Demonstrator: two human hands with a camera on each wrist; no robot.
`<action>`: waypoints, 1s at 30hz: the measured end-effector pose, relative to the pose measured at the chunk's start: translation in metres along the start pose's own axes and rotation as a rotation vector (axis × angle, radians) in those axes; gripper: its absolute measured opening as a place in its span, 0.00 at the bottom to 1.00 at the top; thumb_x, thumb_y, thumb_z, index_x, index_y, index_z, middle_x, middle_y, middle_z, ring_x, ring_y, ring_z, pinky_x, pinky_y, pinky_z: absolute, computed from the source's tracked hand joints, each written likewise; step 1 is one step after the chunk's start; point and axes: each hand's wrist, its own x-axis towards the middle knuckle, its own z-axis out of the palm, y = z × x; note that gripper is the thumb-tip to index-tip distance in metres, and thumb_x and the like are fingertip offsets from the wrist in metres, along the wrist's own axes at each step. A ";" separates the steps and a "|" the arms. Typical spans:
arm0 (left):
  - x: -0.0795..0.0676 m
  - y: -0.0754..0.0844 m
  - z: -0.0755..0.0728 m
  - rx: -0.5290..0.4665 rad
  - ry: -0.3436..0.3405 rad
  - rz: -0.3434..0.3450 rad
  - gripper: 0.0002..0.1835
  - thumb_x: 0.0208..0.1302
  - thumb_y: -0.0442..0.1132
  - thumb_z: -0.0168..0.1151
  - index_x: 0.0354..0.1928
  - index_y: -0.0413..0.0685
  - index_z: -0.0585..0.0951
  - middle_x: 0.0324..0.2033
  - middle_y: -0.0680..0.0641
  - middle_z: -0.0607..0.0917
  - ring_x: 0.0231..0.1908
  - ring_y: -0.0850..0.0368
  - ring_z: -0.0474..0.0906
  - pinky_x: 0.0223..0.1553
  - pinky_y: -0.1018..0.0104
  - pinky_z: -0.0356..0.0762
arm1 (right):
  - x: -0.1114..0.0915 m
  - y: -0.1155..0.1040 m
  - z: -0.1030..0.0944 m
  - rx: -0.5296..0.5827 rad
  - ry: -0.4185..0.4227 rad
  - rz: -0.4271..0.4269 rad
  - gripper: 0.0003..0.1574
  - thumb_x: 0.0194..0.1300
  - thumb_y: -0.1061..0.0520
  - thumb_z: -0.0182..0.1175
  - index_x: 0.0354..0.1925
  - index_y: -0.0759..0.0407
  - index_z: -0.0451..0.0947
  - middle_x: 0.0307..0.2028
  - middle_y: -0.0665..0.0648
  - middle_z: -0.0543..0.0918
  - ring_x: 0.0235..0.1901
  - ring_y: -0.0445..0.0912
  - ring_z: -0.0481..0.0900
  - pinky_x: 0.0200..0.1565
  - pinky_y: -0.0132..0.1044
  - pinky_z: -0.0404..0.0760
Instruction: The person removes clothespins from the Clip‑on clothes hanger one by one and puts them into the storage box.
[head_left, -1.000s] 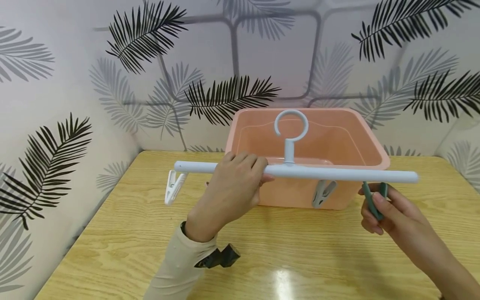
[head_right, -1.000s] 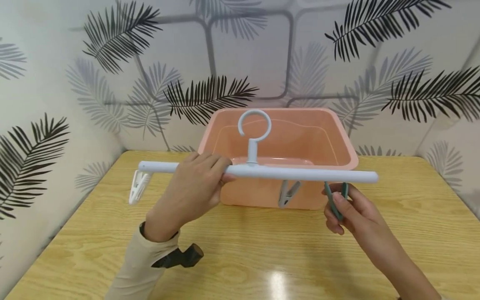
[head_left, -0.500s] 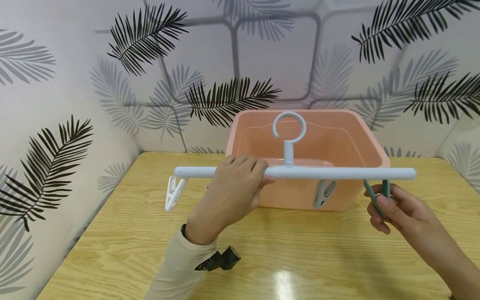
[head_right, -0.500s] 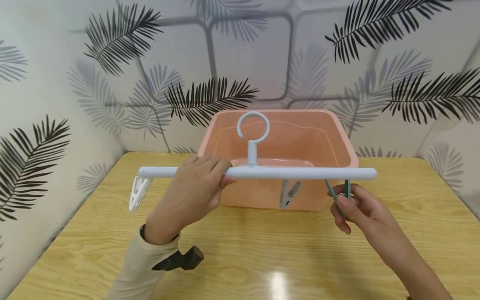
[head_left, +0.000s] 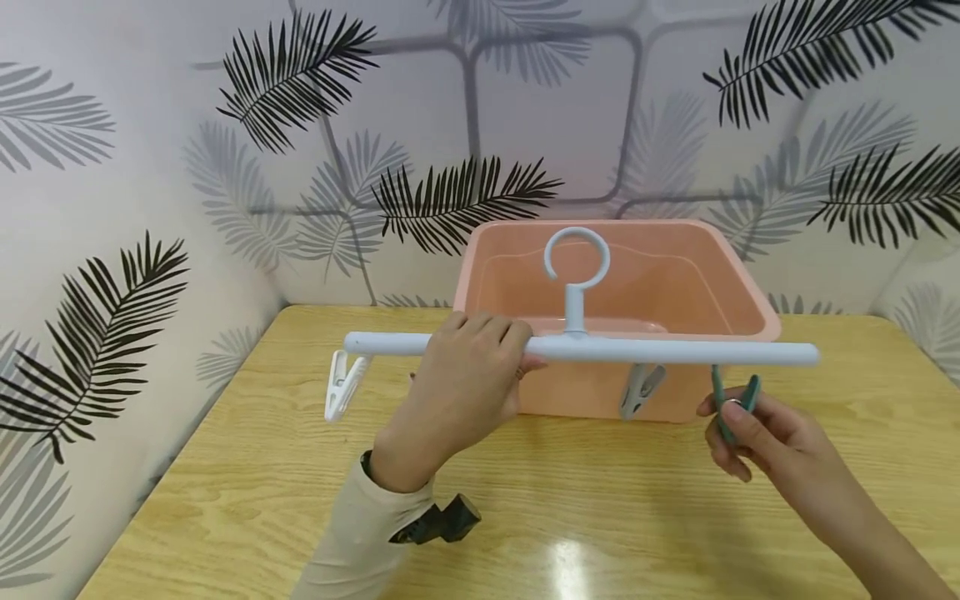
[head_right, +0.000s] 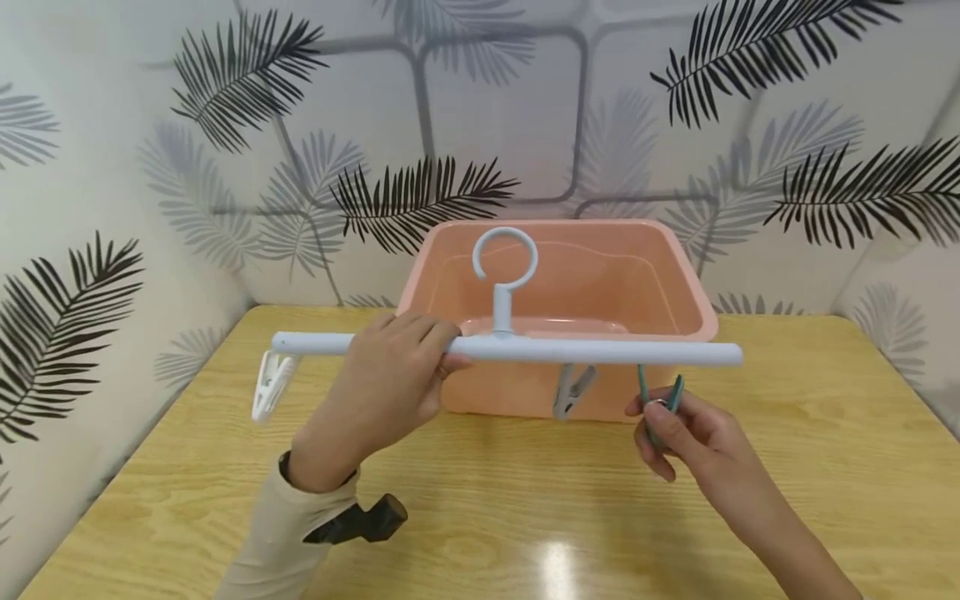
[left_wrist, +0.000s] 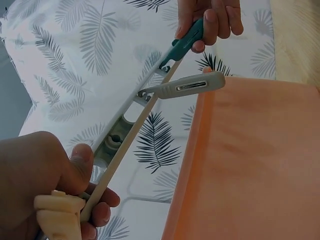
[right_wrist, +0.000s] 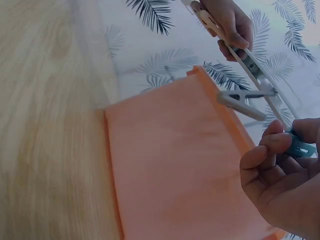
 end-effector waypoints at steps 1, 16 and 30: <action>0.000 -0.001 0.000 -0.003 0.003 -0.001 0.12 0.67 0.45 0.60 0.29 0.45 0.76 0.23 0.50 0.78 0.26 0.54 0.76 0.26 0.64 0.65 | -0.001 -0.002 -0.003 -0.047 0.013 -0.014 0.18 0.76 0.70 0.31 0.52 0.67 0.68 0.25 0.54 0.70 0.20 0.51 0.62 0.27 0.41 0.66; -0.003 -0.004 -0.002 -0.050 -0.024 -0.015 0.13 0.67 0.45 0.60 0.29 0.45 0.74 0.21 0.51 0.75 0.24 0.56 0.73 0.26 0.65 0.63 | -0.001 -0.004 0.002 -0.538 0.328 -0.278 0.10 0.65 0.76 0.51 0.41 0.72 0.77 0.25 0.44 0.78 0.24 0.35 0.71 0.25 0.24 0.69; -0.002 -0.003 0.002 -0.004 -0.039 0.017 0.14 0.67 0.46 0.60 0.28 0.46 0.73 0.19 0.51 0.72 0.21 0.56 0.70 0.25 0.65 0.62 | -0.003 -0.017 0.000 -0.950 0.408 -0.340 0.07 0.58 0.65 0.67 0.30 0.54 0.79 0.16 0.39 0.67 0.14 0.28 0.60 0.16 0.22 0.57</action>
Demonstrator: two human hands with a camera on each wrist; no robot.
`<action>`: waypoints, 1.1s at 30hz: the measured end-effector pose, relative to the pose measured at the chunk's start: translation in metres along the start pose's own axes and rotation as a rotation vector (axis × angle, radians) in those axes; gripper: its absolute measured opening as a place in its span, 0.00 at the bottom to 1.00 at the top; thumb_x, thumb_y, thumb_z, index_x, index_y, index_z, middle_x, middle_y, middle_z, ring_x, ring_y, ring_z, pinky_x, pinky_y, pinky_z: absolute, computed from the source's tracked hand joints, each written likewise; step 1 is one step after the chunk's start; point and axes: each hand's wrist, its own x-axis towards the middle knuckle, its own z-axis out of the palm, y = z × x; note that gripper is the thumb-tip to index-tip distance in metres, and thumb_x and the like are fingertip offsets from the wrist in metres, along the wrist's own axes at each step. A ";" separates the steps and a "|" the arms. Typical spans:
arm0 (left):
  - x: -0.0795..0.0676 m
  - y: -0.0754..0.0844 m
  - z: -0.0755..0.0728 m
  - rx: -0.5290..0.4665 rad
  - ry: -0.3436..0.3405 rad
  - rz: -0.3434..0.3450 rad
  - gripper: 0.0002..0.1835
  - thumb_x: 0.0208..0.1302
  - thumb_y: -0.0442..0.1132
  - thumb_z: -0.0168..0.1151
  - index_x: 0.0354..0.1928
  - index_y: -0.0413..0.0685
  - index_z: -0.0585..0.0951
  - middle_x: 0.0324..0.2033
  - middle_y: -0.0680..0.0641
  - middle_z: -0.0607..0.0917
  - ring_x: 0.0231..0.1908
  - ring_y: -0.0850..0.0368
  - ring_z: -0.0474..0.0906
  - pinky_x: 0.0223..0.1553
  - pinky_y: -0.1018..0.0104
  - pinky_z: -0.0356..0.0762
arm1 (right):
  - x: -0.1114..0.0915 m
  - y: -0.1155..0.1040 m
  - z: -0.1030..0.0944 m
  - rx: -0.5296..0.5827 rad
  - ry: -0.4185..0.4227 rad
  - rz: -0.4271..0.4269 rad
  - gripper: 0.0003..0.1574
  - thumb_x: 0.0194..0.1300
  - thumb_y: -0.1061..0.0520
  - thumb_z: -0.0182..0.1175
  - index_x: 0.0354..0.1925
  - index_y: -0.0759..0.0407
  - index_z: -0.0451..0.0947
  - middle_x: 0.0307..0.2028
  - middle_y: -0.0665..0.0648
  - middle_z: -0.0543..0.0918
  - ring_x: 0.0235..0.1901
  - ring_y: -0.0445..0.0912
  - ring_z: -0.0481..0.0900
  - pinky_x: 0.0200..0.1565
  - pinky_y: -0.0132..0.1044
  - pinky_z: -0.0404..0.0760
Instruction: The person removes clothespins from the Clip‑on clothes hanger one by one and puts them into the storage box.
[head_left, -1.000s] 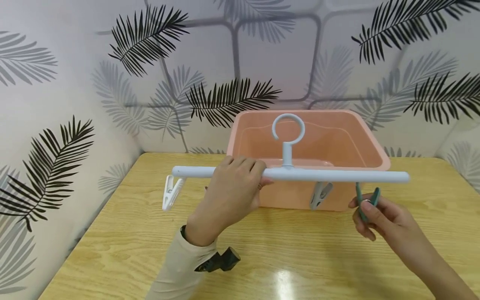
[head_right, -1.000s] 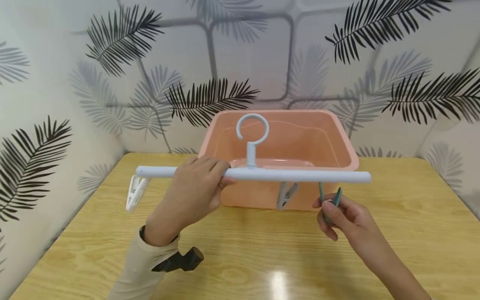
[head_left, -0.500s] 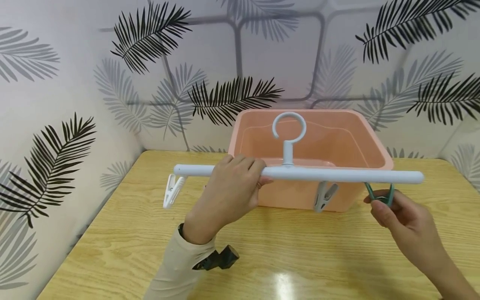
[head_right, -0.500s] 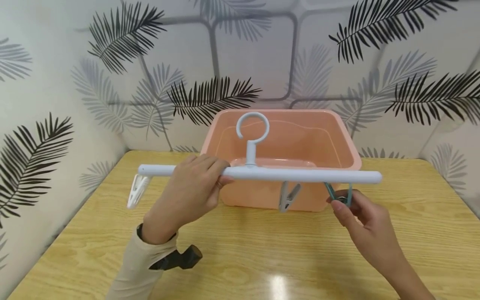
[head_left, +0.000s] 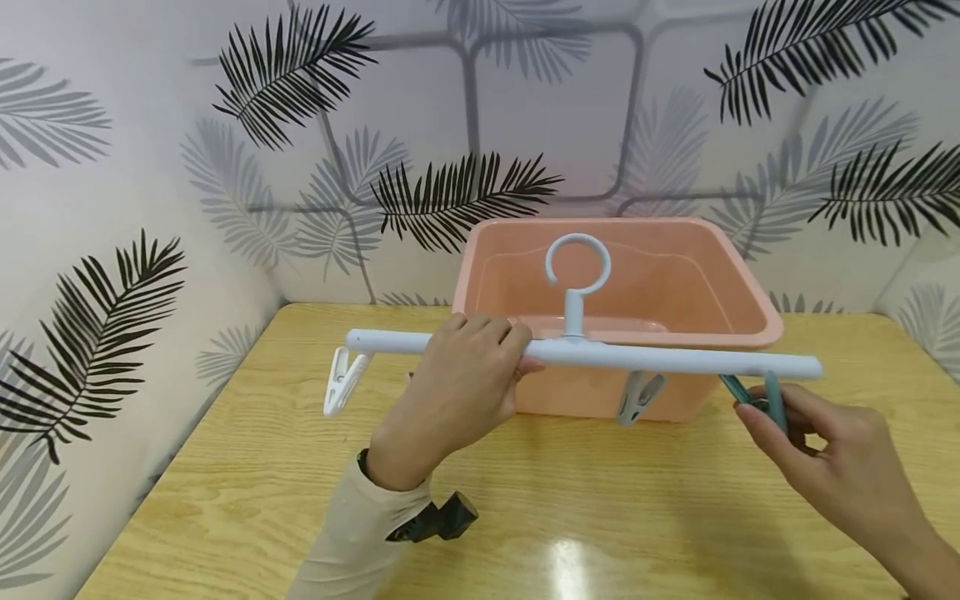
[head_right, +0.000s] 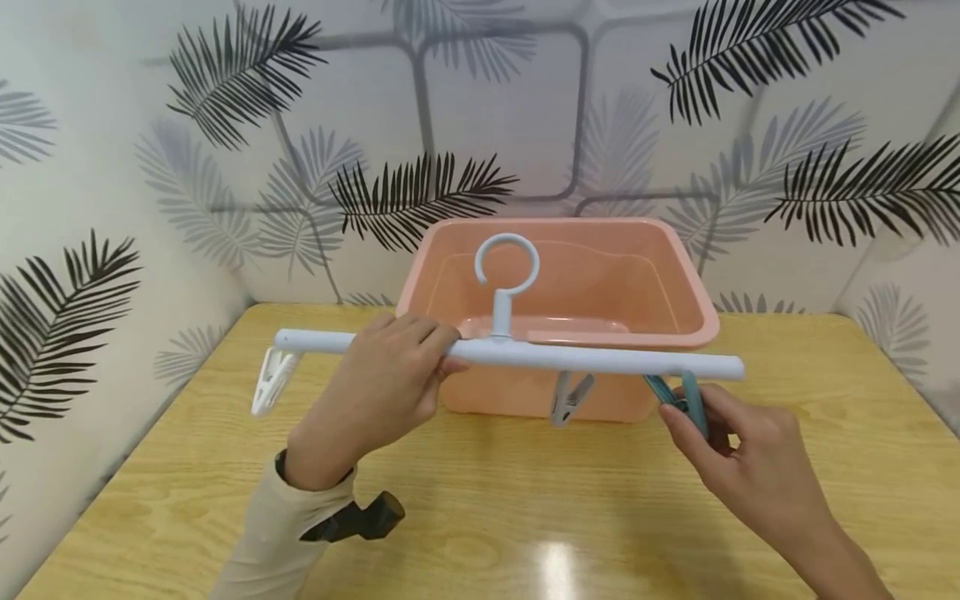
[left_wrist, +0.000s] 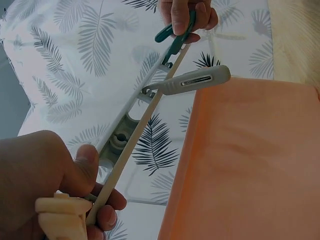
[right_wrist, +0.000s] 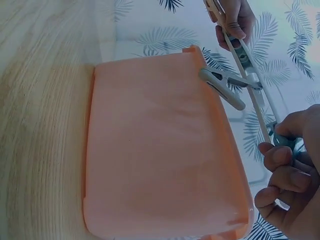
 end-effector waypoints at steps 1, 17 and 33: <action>0.000 0.001 0.000 0.001 -0.002 -0.001 0.13 0.67 0.45 0.60 0.28 0.46 0.74 0.19 0.51 0.72 0.21 0.56 0.69 0.25 0.66 0.62 | 0.000 -0.001 0.001 -0.013 0.008 0.009 0.07 0.58 0.64 0.67 0.30 0.55 0.79 0.15 0.39 0.67 0.14 0.28 0.60 0.16 0.22 0.57; 0.003 0.001 -0.009 -0.029 -0.041 -0.030 0.11 0.68 0.44 0.59 0.30 0.46 0.75 0.19 0.52 0.70 0.22 0.56 0.71 0.25 0.66 0.62 | 0.004 -0.015 -0.002 -0.133 0.030 -0.086 0.24 0.70 0.41 0.54 0.26 0.58 0.73 0.14 0.38 0.65 0.12 0.26 0.58 0.17 0.21 0.60; 0.001 0.013 -0.002 -0.024 0.018 -0.019 0.12 0.68 0.43 0.58 0.27 0.45 0.74 0.18 0.51 0.71 0.19 0.56 0.68 0.23 0.66 0.63 | -0.003 -0.017 -0.010 -0.133 -0.007 0.036 0.16 0.69 0.52 0.58 0.26 0.59 0.74 0.13 0.40 0.67 0.11 0.27 0.60 0.15 0.24 0.60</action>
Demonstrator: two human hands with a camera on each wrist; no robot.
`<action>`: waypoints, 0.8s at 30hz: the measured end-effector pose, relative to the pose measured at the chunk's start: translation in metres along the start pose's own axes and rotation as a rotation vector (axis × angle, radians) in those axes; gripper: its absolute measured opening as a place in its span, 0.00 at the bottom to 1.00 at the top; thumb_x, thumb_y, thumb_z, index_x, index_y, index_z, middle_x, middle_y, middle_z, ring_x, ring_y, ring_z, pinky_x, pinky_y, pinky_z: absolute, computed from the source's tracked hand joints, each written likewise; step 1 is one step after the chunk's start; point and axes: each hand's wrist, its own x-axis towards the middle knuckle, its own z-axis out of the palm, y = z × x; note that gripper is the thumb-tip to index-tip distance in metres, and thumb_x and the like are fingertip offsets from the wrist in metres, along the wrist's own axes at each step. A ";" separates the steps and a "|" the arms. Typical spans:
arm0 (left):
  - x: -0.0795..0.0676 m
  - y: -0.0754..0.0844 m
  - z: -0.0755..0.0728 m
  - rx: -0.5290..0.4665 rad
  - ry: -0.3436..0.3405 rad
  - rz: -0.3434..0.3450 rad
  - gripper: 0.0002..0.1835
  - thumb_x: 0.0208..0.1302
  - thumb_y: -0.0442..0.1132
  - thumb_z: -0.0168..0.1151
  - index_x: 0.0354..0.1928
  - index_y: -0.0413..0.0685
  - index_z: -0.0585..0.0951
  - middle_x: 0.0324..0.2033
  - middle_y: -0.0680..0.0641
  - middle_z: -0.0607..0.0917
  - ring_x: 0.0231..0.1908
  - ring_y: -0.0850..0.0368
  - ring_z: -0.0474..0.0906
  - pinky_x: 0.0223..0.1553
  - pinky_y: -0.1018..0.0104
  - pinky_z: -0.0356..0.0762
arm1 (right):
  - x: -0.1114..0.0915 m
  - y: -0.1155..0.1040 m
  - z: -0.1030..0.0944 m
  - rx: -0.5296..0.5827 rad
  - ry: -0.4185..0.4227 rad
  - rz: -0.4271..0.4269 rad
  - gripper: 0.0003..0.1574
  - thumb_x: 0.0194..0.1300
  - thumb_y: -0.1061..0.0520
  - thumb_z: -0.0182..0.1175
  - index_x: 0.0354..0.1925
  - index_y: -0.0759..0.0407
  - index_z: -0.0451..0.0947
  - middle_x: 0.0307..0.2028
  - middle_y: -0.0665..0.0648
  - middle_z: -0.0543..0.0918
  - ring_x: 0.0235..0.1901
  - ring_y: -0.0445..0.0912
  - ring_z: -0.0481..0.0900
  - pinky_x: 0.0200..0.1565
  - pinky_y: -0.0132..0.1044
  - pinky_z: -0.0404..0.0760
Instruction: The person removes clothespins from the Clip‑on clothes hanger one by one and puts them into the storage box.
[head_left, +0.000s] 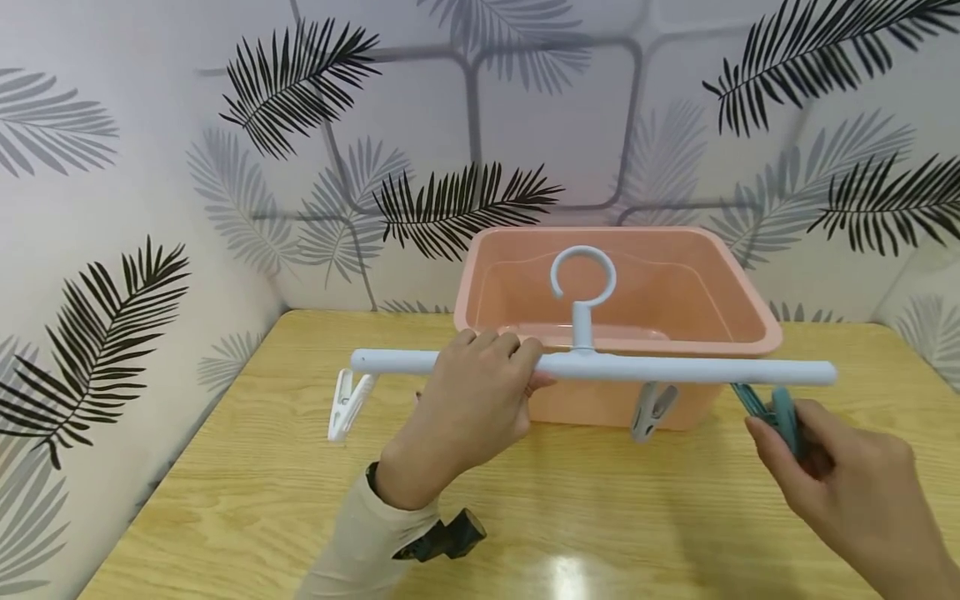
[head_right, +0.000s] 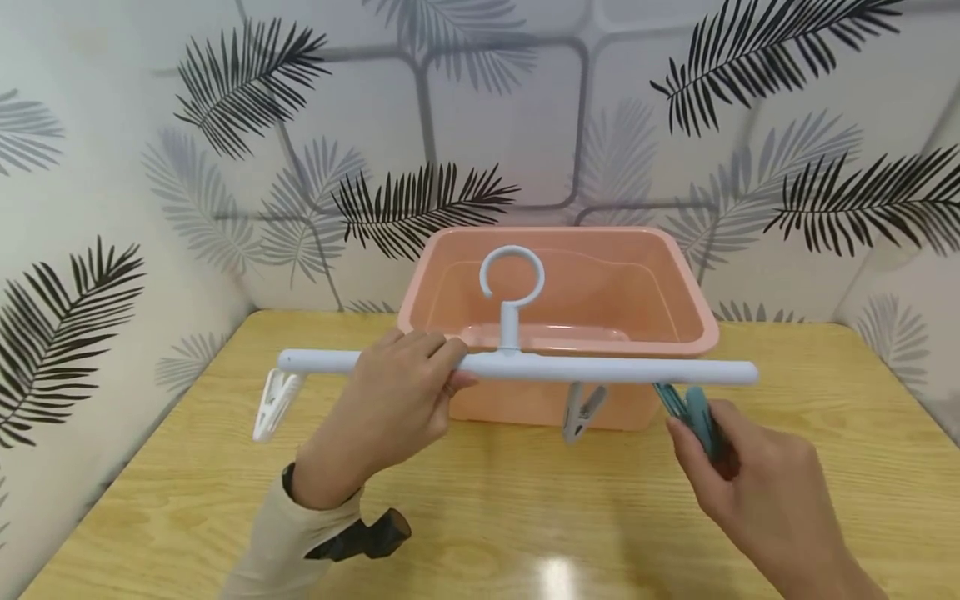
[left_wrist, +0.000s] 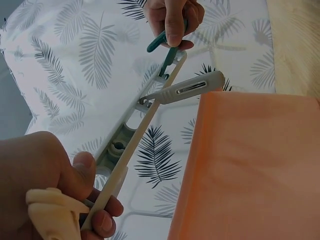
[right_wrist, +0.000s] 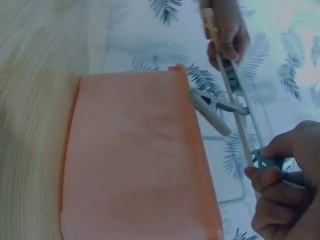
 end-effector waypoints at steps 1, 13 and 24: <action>0.000 0.000 0.000 -0.007 0.002 -0.004 0.12 0.68 0.43 0.58 0.27 0.45 0.74 0.18 0.52 0.71 0.19 0.57 0.69 0.23 0.66 0.63 | 0.000 0.002 -0.001 0.085 -0.038 0.051 0.12 0.69 0.56 0.58 0.29 0.60 0.77 0.14 0.40 0.68 0.11 0.28 0.61 0.16 0.25 0.61; 0.001 -0.002 -0.002 -0.023 0.025 -0.025 0.11 0.67 0.42 0.57 0.27 0.47 0.74 0.17 0.53 0.69 0.20 0.57 0.70 0.22 0.67 0.61 | 0.002 0.004 0.002 0.046 0.081 -0.018 0.11 0.64 0.59 0.63 0.26 0.60 0.76 0.13 0.40 0.68 0.10 0.26 0.64 0.15 0.20 0.63; 0.001 -0.003 -0.004 -0.043 -0.001 -0.041 0.09 0.66 0.42 0.59 0.28 0.47 0.75 0.18 0.54 0.71 0.22 0.57 0.74 0.22 0.66 0.64 | 0.008 0.018 -0.005 0.167 0.006 -0.044 0.06 0.65 0.62 0.62 0.36 0.68 0.81 0.20 0.41 0.76 0.13 0.28 0.66 0.18 0.19 0.66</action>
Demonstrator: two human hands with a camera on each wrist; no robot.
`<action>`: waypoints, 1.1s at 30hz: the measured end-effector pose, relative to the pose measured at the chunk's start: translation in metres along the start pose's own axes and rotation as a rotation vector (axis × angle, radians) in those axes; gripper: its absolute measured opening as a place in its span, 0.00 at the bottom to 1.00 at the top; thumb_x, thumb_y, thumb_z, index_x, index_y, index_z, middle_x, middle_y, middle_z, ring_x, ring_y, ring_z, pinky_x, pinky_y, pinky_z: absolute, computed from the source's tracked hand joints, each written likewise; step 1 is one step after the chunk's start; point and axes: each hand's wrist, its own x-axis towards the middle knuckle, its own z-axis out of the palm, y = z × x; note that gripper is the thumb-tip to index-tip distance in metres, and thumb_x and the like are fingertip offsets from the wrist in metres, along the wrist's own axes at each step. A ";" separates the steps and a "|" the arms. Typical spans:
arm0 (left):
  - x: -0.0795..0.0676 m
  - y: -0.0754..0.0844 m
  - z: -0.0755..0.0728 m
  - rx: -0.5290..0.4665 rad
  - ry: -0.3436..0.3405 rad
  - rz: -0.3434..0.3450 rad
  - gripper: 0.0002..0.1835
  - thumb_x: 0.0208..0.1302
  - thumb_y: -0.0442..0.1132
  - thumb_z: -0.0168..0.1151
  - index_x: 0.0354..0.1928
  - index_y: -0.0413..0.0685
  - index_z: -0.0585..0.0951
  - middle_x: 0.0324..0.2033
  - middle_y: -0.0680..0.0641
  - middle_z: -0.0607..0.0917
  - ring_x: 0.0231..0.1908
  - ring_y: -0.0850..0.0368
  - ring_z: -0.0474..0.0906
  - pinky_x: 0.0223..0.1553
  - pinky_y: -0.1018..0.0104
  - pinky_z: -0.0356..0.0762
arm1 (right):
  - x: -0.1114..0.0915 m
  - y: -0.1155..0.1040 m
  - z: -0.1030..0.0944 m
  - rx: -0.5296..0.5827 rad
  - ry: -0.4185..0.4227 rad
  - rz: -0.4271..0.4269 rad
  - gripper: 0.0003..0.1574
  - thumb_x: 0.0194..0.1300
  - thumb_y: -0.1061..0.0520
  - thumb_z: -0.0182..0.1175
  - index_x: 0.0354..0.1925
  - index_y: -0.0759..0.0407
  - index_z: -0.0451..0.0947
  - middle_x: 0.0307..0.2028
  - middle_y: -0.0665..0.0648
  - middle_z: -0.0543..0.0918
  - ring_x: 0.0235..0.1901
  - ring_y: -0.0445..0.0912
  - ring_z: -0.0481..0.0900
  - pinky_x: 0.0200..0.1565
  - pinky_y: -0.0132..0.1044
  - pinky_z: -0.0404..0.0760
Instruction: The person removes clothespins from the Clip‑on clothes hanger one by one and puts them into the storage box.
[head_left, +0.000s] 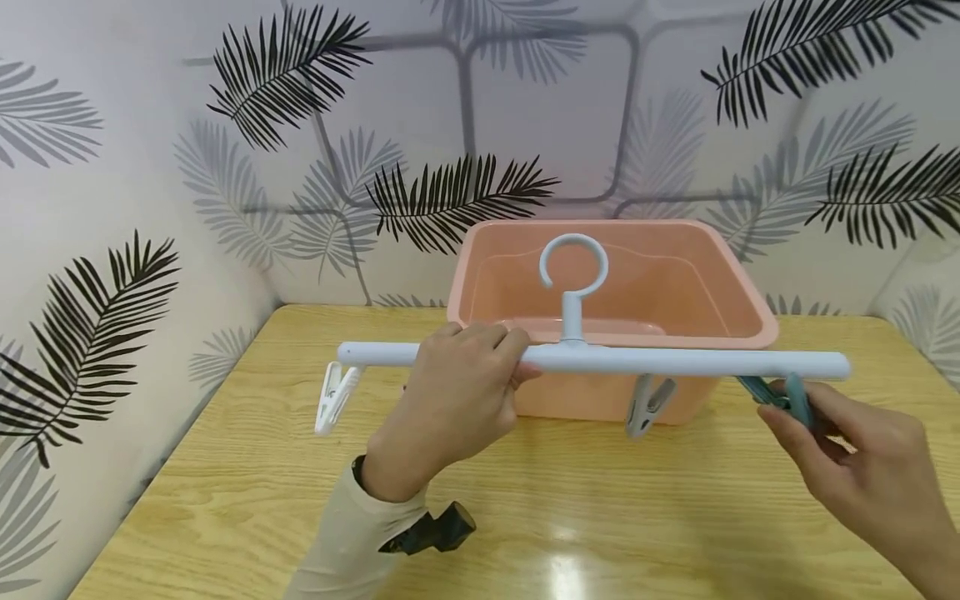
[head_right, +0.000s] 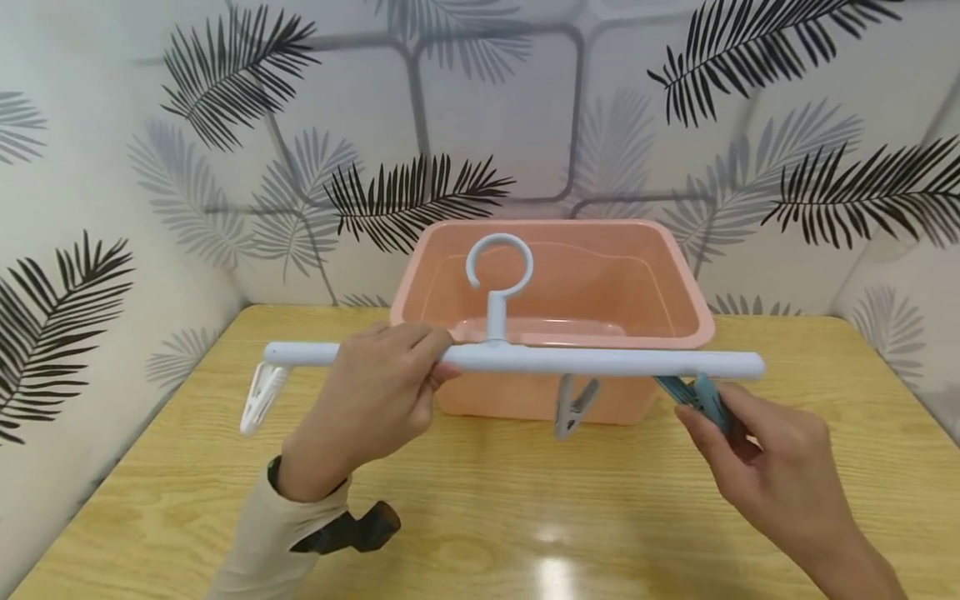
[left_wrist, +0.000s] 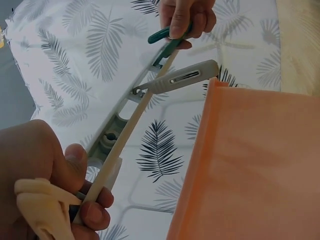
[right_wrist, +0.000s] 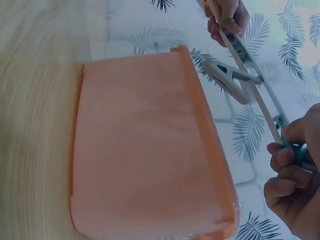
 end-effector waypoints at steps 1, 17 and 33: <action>0.000 0.001 0.002 0.003 0.010 -0.001 0.10 0.66 0.42 0.59 0.28 0.47 0.75 0.18 0.54 0.71 0.21 0.57 0.73 0.21 0.65 0.64 | -0.002 0.000 0.001 0.094 -0.043 0.058 0.05 0.66 0.65 0.60 0.37 0.68 0.80 0.19 0.42 0.75 0.13 0.30 0.66 0.17 0.21 0.66; -0.004 0.001 0.008 0.033 0.181 0.060 0.14 0.69 0.43 0.55 0.26 0.46 0.73 0.19 0.51 0.73 0.21 0.56 0.73 0.23 0.66 0.66 | -0.008 0.010 0.003 2.235 -0.623 0.568 0.42 0.77 0.48 0.09 0.58 0.74 0.62 0.24 0.52 0.47 0.19 0.40 0.46 0.27 0.30 0.51; 0.002 -0.001 0.009 -0.014 0.130 0.100 0.11 0.68 0.42 0.56 0.29 0.45 0.75 0.19 0.52 0.73 0.19 0.58 0.70 0.20 0.67 0.64 | -0.001 0.031 -0.002 1.814 -0.540 0.338 0.36 0.73 0.63 0.11 0.51 0.79 0.65 0.20 0.54 0.49 0.16 0.44 0.45 0.19 0.33 0.44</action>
